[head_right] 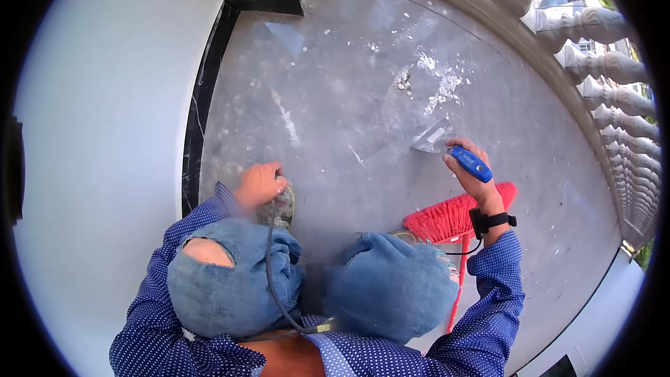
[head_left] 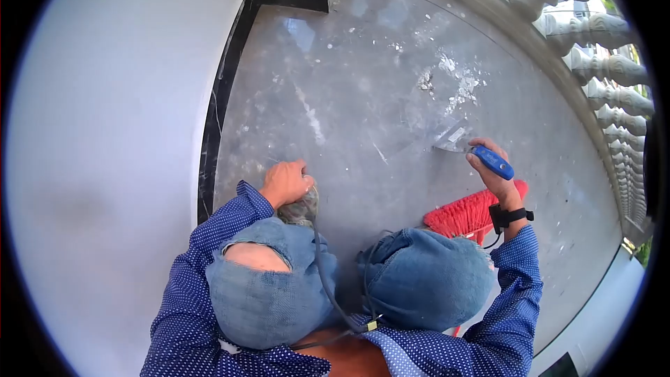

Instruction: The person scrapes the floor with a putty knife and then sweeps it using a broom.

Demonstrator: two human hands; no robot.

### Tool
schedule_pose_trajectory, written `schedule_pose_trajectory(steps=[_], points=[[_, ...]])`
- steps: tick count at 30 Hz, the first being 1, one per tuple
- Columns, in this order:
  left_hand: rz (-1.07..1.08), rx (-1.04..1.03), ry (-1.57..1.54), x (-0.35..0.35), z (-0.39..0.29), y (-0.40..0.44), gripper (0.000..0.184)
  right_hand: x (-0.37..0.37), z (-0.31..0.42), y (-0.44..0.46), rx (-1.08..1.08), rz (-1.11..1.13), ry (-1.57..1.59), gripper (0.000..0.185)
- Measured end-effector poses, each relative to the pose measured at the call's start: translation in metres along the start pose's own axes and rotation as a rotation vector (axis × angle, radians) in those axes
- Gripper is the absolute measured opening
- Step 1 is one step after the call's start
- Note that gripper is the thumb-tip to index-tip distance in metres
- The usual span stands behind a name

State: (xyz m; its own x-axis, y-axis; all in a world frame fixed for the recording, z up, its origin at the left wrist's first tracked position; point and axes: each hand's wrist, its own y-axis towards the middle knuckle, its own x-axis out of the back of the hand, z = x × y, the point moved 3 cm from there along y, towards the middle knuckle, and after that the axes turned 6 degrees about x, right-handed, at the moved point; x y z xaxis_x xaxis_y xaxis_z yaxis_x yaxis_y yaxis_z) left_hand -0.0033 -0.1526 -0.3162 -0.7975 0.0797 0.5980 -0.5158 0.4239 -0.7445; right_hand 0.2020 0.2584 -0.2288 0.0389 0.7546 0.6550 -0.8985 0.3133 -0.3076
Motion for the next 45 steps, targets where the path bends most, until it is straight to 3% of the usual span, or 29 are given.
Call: schedule_pose_trajectory(steps=[4,10,13,17,19,21,23,26,29,32,34,35,37,38,41,43,45], points=[[-0.003,0.016,0.009,0.001,-0.001,-0.003,0.036,-0.025,0.036,0.011,0.174,0.017,0.121,0.034],[-0.009,0.003,-0.034,0.000,-0.001,-0.003,0.035,-0.160,0.105,0.035,0.447,0.437,0.471,0.034],[-0.039,-0.012,-0.060,0.001,-0.003,-0.007,0.033,-0.192,0.101,0.034,0.507,0.451,0.506,0.036],[-0.028,0.001,-0.076,-0.006,0.005,0.000,0.034,-0.159,0.061,0.020,0.451,0.354,0.501,0.038],[-0.110,0.012,-0.103,-0.014,0.015,0.009,0.033,-0.120,0.032,0.005,0.246,0.284,0.498,0.038],[-0.107,0.024,-0.077,-0.018,0.019,0.016,0.033,-0.077,0.011,-0.009,0.151,0.181,0.279,0.036],[-0.097,0.030,-0.045,-0.019,0.018,0.018,0.033,-0.044,-0.010,-0.022,0.056,0.009,0.258,0.035],[-0.092,0.009,-0.012,-0.015,0.015,0.019,0.033,-0.013,-0.023,-0.030,-0.118,-0.073,0.275,0.033],[-0.099,-0.054,0.120,-0.012,0.009,0.011,0.032,-0.020,0.000,-0.024,-0.065,-0.111,0.349,0.032],[-0.064,-0.235,-0.004,0.012,-0.018,-0.024,0.033,-0.055,0.020,-0.016,0.089,-0.091,0.374,0.031],[0.215,-0.212,-0.121,0.018,-0.034,-0.048,0.032,-0.076,0.029,-0.012,0.091,-0.026,0.445,0.031],[0.213,-0.215,-0.104,0.016,-0.028,-0.051,0.032,-0.083,0.032,-0.010,0.107,0.059,0.512,0.031],[0.462,-0.295,-0.241,0.004,-0.015,-0.056,0.031,-0.084,0.027,-0.011,0.111,0.035,0.479,0.030],[0.550,-0.111,-0.298,-0.003,-0.007,-0.057,0.031,-0.084,0.025,-0.012,0.108,0.025,0.433,0.028],[0.650,0.004,-0.291,0.003,-0.016,-0.060,0.033,-0.067,-0.012,-0.028,0.196,-0.114,0.274,0.026],[0.633,0.030,-0.279,0.001,-0.025,-0.058,0.035,-0.041,-0.028,-0.040,0.055,-0.141,0.291,0.025],[0.611,0.060,-0.274,-0.004,-0.040,-0.056,0.036,-0.027,-0.049,-0.047,0.059,-0.234,0.294,0.025]])
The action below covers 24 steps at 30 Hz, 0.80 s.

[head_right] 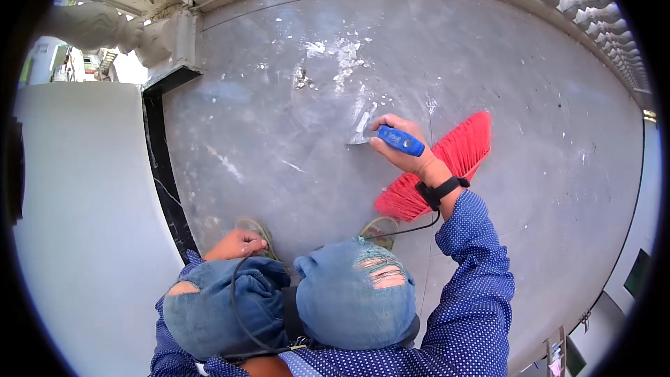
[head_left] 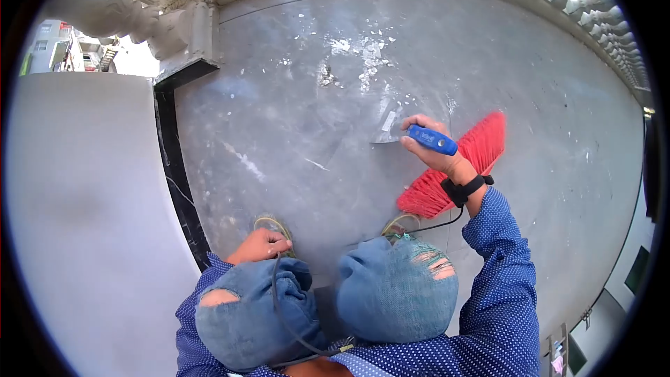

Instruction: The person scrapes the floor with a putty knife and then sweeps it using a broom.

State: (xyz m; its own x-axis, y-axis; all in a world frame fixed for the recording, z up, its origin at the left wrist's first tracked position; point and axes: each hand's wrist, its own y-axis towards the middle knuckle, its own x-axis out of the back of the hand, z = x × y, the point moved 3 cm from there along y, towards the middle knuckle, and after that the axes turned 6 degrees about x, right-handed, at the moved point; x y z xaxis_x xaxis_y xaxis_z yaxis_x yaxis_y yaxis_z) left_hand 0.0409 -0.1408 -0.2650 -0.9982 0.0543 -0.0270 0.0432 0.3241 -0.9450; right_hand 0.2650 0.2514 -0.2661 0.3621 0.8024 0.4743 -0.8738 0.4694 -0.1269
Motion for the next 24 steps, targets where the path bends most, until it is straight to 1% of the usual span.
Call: schedule_pose_trajectory(steps=[1,2,4,5,6,8,9,11,12,14,15,16,17,18,19,20,21,22,24], points=[[0.008,-0.013,0.072,-0.005,-0.011,0.004,0.038,0.007,-0.003,0.001,0.004,-0.102,-0.002,0.025],[0.019,-0.023,0.147,-0.010,-0.021,0.006,0.040,0.010,-0.007,0.003,0.010,-0.098,0.012,0.025],[0.041,0.007,0.163,-0.019,-0.037,0.008,0.040,0.019,-0.002,0.009,-0.005,-0.130,-0.019,0.025],[0.072,0.023,0.179,-0.023,-0.044,0.008,0.040,0.017,0.003,0.013,0.058,-0.149,-0.030,0.024],[0.058,0.036,0.190,-0.024,-0.051,0.006,0.040,0.011,0.001,0.017,0.064,-0.160,-0.012,0.024],[0.101,0.097,0.321,-0.028,-0.065,-0.009,0.036,-0.003,0.007,0.025,0.319,-0.140,-0.004,0.027],[0.086,0.109,0.338,-0.031,-0.077,-0.020,0.036,-0.010,0.007,0.026,0.327,-0.158,0.012,0.027],[-0.030,0.046,0.308,-0.035,-0.101,-0.041,0.034,-0.031,0.013,0.027,0.417,-0.071,-0.064,0.035],[-0.041,0.054,0.311,-0.030,-0.107,-0.044,0.034,-0.035,0.018,0.029,0.425,-0.077,-0.054,0.035],[-0.045,-0.085,0.398,-0.013,-0.126,-0.040,0.032,-0.048,0.027,0.034,0.397,-0.001,-0.156,0.041],[-0.109,-0.165,0.462,-0.007,-0.145,-0.040,0.032,-0.051,0.032,0.039,0.408,0.012,-0.153,0.041],[-0.169,-0.241,0.525,-0.004,-0.168,-0.041,0.032,-0.054,0.037,0.046,0.388,0.075,-0.225,0.042],[-0.183,-0.289,0.515,-0.002,-0.186,-0.042,0.034,-0.056,0.042,0.050,0.369,0.139,-0.300,0.043],[-0.203,-0.340,0.507,-0.001,-0.200,-0.040,0.036,-0.056,0.051,0.052,0.383,0.154,-0.301,0.043],[-0.219,-0.341,0.494,0.001,-0.206,-0.034,0.036,-0.055,0.061,0.055,0.369,0.192,-0.390,0.041],[-0.208,-0.439,0.443,0.002,-0.211,-0.027,0.042,-0.058,0.068,0.058,0.358,0.225,-0.479,0.039],[-0.200,-0.531,0.390,0.003,-0.214,-0.022,0.049,-0.062,0.074,0.060,0.379,0.235,-0.475,0.039],[-0.220,-0.522,0.376,0.006,-0.215,-0.016,0.049,-0.065,0.076,0.061,0.373,0.234,-0.509,0.037],[-0.179,-0.512,0.210,0.013,-0.218,-0.003,0.066,-0.072,0.080,0.067,0.375,0.234,-0.546,0.036]])
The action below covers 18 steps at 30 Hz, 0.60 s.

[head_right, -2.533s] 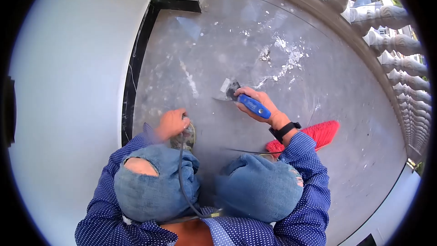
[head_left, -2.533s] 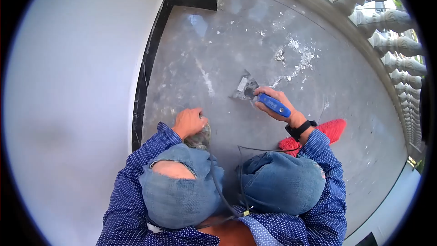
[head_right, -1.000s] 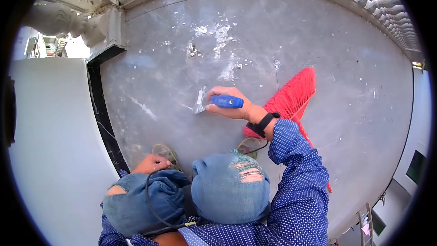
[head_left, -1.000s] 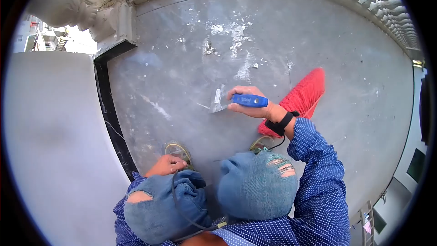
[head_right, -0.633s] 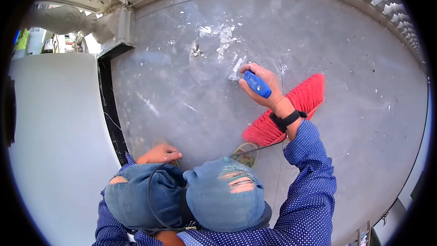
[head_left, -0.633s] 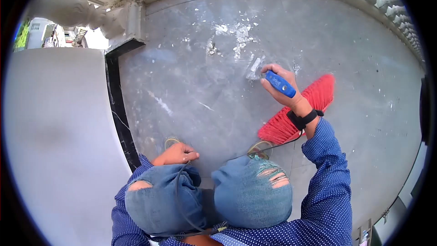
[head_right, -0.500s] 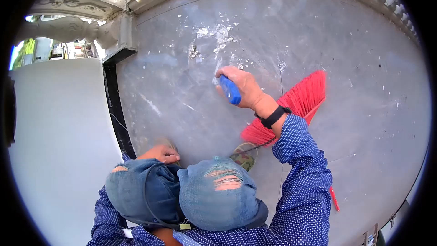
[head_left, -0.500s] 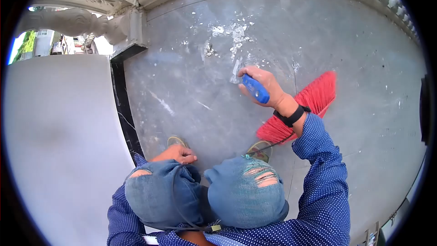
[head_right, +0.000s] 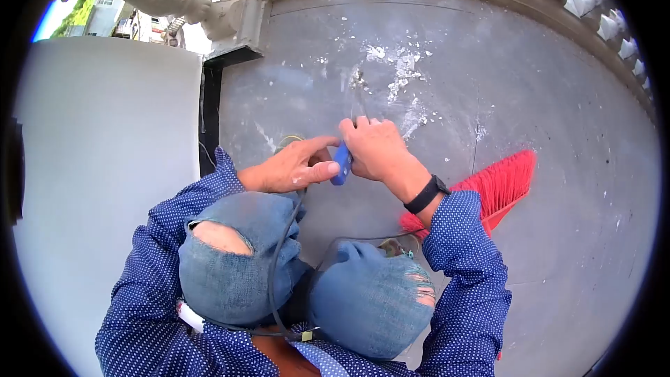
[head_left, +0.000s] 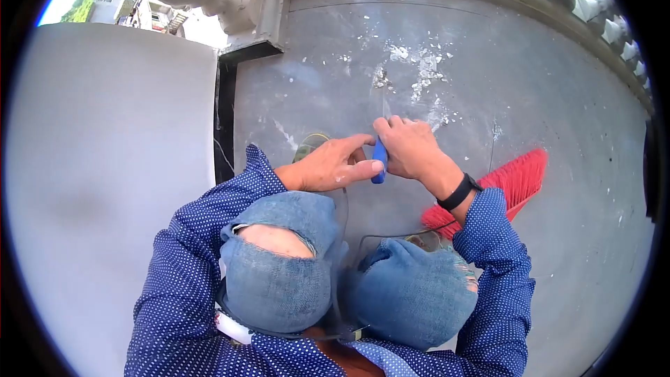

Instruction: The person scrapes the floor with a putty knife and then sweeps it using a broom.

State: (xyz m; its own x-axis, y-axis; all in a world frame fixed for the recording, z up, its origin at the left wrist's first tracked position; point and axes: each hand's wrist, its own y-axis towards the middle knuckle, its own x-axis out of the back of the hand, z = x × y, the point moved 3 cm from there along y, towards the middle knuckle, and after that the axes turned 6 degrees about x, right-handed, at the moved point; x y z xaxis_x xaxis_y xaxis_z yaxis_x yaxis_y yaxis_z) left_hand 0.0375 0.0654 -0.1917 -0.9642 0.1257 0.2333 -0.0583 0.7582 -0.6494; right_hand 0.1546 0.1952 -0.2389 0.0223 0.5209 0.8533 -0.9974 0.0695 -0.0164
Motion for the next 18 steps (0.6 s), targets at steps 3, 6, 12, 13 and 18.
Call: schedule_pose_trajectory(steps=[3,6,12,13,18], points=[[0.077,0.102,-0.263,0.004,0.002,0.015,0.063,-0.004,0.001,0.017,-0.076,0.105,-0.096,0.035],[0.163,0.047,-0.117,0.017,0.009,0.033,0.048,-0.003,-0.001,0.035,-0.128,0.191,-0.163,0.036],[0.150,0.197,-0.392,0.061,0.053,0.051,0.036,0.014,-0.014,0.054,-0.159,0.190,0.052,0.053],[0.094,0.171,-0.412,0.070,0.060,0.048,0.037,0.024,-0.017,0.057,-0.203,0.237,0.007,0.055],[-0.199,-0.032,-0.331,0.129,0.116,0.016,0.043,0.050,-0.036,0.085,-0.255,0.392,-0.086,0.048]])
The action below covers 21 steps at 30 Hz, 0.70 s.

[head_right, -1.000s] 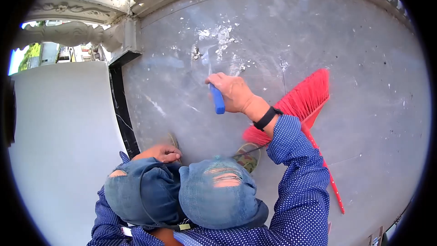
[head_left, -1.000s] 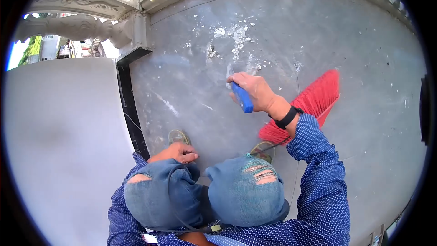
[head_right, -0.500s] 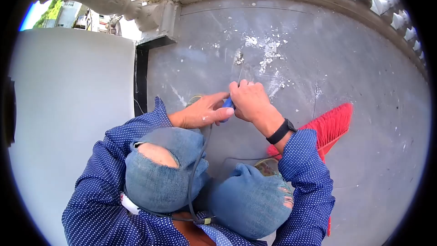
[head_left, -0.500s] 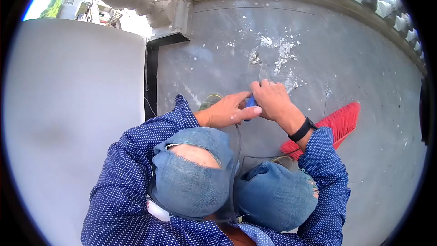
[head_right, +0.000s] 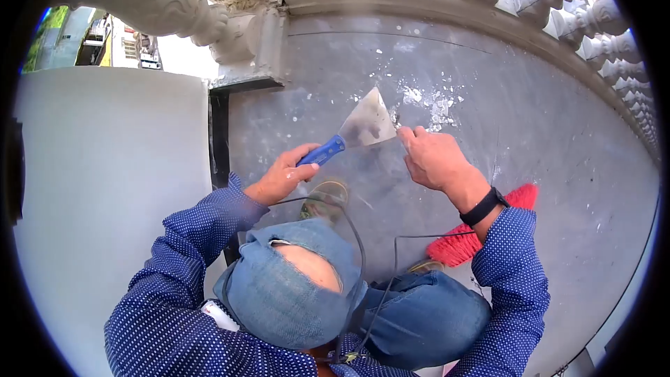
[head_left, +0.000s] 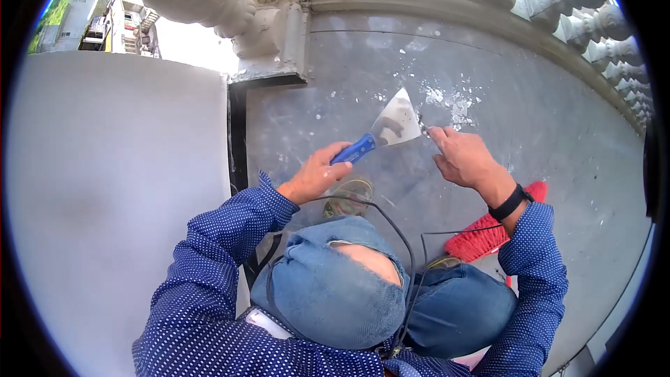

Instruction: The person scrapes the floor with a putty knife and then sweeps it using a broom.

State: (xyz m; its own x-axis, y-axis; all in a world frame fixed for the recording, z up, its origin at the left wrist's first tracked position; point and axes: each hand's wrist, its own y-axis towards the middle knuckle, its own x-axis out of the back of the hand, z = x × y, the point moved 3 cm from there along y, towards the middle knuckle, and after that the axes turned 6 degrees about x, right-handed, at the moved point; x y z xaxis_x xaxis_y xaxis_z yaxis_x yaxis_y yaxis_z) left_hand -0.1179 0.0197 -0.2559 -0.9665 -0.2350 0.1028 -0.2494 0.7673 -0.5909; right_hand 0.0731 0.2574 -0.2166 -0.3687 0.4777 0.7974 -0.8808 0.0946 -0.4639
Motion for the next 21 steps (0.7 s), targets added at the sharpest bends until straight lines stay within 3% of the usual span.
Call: schedule_pose_trajectory(steps=[1,3,11,14,21], points=[[-0.028,0.073,-0.078,0.016,0.009,-0.007,0.042,0.003,0.000,0.007,-0.002,0.009,-0.007,0.048],[-0.048,0.147,-0.160,0.038,0.027,-0.024,0.043,0.007,0.002,0.016,0.063,-0.023,-0.109,0.027],[-0.434,0.406,-0.305,0.057,0.090,-0.114,0.040,-0.010,0.022,0.028,0.070,0.034,-0.050,0.025],[-0.494,0.291,-0.164,0.061,0.109,-0.093,0.038,-0.034,0.026,0.023,0.034,0.073,-0.023,0.025],[-0.272,0.364,-0.142,0.092,0.025,0.000,0.036,-0.056,0.043,0.027,0.047,0.237,0.067,0.035]])
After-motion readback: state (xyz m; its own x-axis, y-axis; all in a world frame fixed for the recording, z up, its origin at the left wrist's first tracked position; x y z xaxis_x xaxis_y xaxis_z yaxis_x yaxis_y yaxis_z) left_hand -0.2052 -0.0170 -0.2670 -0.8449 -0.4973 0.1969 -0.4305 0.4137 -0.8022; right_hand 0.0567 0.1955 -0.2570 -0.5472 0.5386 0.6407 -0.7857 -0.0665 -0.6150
